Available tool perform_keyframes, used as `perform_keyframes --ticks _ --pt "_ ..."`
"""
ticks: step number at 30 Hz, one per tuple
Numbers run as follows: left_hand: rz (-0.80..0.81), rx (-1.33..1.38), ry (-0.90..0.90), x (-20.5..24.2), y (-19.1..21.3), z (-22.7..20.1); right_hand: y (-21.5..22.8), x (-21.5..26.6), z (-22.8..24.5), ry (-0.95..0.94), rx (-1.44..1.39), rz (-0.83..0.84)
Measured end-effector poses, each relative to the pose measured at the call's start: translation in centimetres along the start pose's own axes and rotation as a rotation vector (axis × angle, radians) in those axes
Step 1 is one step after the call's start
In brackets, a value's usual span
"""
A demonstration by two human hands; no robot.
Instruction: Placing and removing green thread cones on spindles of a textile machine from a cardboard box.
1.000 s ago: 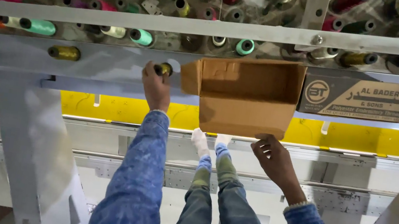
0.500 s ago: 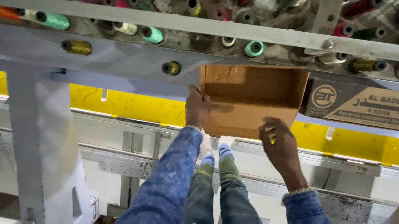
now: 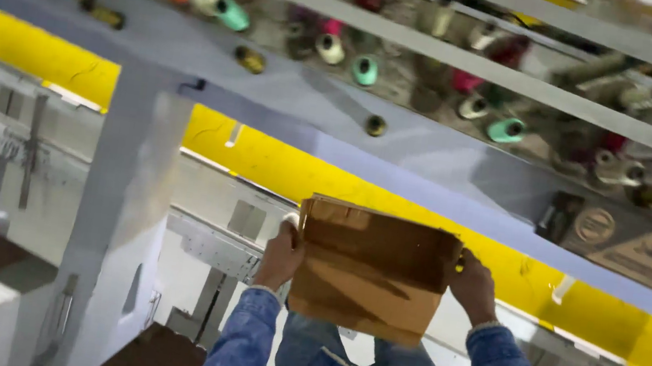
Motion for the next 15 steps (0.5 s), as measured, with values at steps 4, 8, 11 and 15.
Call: perform_keyframes --ticks 4,8,11,15 --pt "-0.174 0.070 0.148 1.6 7.2 4.0 -4.4 -1.0 7.5 0.123 0.028 0.058" --pt "-0.307 0.213 0.272 2.0 15.8 6.5 -7.9 -2.4 18.1 0.147 0.033 0.127" --pt "-0.367 0.322 0.389 -0.1 21.8 10.4 -11.7 -4.8 26.5 0.217 0.051 0.148" --pt "-0.713 -0.016 0.191 -5.5 30.2 15.5 -18.8 -7.3 36.7 0.240 -0.090 0.241"
Point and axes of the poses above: each hand's wrist, its own x-axis away from the middle knuckle, its own y-axis out of the back of the hand, z = x × y, the point moved 6 cm from there along -x, towards the middle knuckle, and after that the axes turned 5 degrees about y, right-handed, at the moved point
